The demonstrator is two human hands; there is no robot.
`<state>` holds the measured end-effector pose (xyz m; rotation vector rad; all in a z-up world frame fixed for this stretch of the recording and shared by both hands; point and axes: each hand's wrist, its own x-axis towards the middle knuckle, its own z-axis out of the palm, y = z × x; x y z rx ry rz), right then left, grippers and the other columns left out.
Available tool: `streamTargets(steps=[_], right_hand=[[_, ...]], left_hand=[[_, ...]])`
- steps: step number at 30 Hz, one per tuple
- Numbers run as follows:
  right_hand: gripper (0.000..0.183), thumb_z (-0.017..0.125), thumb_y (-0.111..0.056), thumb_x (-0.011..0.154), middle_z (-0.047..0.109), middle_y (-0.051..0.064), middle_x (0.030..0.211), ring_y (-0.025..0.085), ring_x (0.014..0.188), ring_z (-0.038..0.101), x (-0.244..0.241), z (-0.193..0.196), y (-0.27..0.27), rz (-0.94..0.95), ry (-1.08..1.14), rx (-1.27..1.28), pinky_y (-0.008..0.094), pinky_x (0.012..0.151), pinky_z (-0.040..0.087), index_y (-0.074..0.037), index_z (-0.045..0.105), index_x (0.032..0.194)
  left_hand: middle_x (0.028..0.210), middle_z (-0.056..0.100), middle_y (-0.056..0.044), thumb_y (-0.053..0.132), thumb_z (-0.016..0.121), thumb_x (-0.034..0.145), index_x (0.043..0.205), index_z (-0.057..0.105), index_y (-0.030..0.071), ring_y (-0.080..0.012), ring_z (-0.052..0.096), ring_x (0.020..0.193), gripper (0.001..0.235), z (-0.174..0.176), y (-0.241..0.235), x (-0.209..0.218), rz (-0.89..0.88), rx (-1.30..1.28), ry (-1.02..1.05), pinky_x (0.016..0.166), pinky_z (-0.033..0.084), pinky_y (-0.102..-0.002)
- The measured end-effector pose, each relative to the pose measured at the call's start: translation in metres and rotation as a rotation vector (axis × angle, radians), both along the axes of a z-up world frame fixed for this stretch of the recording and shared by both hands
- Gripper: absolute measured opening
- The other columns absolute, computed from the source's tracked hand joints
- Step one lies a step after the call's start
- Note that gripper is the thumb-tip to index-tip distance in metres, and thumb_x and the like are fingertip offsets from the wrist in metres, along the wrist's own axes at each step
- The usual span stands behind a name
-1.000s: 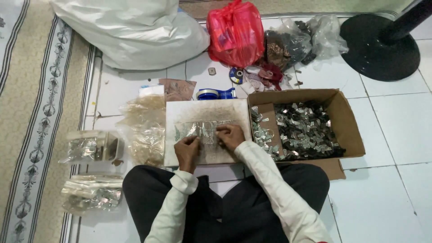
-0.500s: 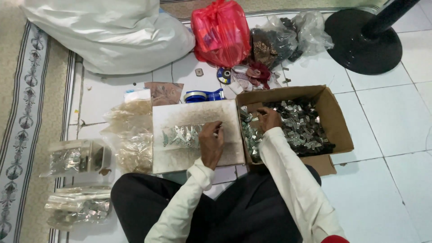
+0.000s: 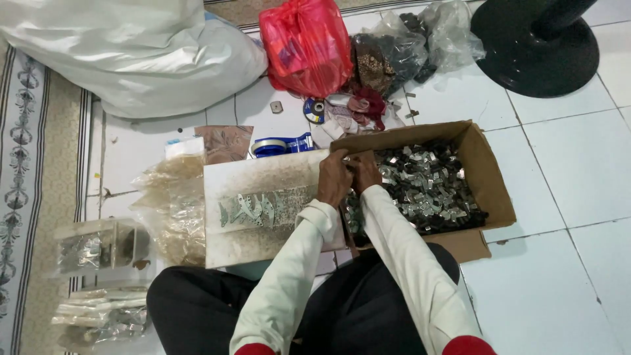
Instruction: The person sits on the floor and sorts small metallic parts from a cardboard box onto a white board. They pick up the parts by hand and place them in a row on the board.
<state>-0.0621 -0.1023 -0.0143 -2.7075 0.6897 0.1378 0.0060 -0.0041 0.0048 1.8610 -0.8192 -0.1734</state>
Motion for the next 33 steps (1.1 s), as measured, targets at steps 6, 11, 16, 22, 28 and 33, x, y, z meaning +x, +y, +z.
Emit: streamTargets(steps=[6, 11, 16, 22, 28, 33], right_hand=[[0.019, 0.081, -0.026, 0.084, 0.076, 0.004, 0.113, 0.034, 0.112, 0.071, -0.003, -0.092, -0.062, -0.27, -0.135, 0.218, 0.05, 0.092, 0.06, -0.032, 0.079, 0.101], [0.024, 0.081, -0.016, 0.085, 0.076, 0.006, 0.097, 0.027, 0.092, 0.074, -0.035, -0.061, -0.082, -0.478, -0.357, 0.435, 0.042, 0.07, 0.063, -0.021, 0.078, 0.109], [0.028, 0.077, -0.007, 0.089, 0.07, 0.015, 0.092, 0.023, 0.075, 0.073, -0.091, 0.007, -0.056, -0.504, -0.686, 0.664, 0.034, 0.053, 0.061, -0.006, 0.075, 0.117], [0.028, 0.074, -0.01, 0.096, 0.066, 0.025, 0.098, 0.031, 0.085, 0.072, -0.14, 0.031, -0.041, -0.63, -0.797, 0.75, 0.04, 0.066, 0.064, 0.007, 0.07, 0.118], [0.034, 0.071, -0.011, 0.097, 0.071, 0.023, 0.084, 0.027, 0.072, 0.075, -0.144, 0.028, -0.046, -0.72, -0.81, 0.761, 0.04, 0.059, 0.064, 0.012, 0.064, 0.121], [0.033, 0.075, -0.01, 0.094, 0.071, 0.025, 0.087, 0.027, 0.076, 0.075, -0.141, 0.025, -0.044, -0.758, -0.808, 0.778, 0.038, 0.062, 0.064, 0.01, 0.067, 0.118]], left_hand=[[0.083, 0.075, -0.018, -0.008, 0.064, 0.076, 0.114, 0.07, -0.006, -0.038, 0.076, 0.089, 0.038, -0.06, 0.0, 0.024, 0.026, 0.055, -0.052, 0.085, 0.061, -0.044], [0.079, 0.073, -0.023, -0.008, 0.063, 0.084, 0.101, 0.074, -0.007, -0.0376, 0.075, 0.081, 0.021, -0.028, -0.004, 0.015, -0.024, 0.264, -0.104, 0.073, 0.062, -0.045], [0.063, 0.071, -0.015, -0.001, 0.071, 0.079, 0.075, 0.077, 0.004, -0.0347, 0.076, 0.065, 0.009, -0.025, -0.025, -0.001, -0.085, 0.605, -0.333, 0.057, 0.061, -0.047], [0.068, 0.076, -0.004, 0.01, 0.067, 0.086, 0.077, 0.078, 0.018, -0.0228, 0.077, 0.067, 0.017, -0.049, -0.024, -0.025, -0.273, 0.819, -0.677, 0.054, 0.059, -0.038], [0.07, 0.075, 0.004, 0.016, 0.063, 0.087, 0.08, 0.078, 0.027, -0.0186, 0.073, 0.067, 0.02, -0.084, -0.025, -0.042, -0.348, 0.97, -0.826, 0.059, 0.048, -0.038], [0.079, 0.077, 0.004, 0.019, 0.064, 0.091, 0.086, 0.077, 0.03, -0.0185, 0.073, 0.075, 0.017, -0.116, -0.041, -0.044, -0.431, 1.102, -0.873, 0.066, 0.048, -0.04]])
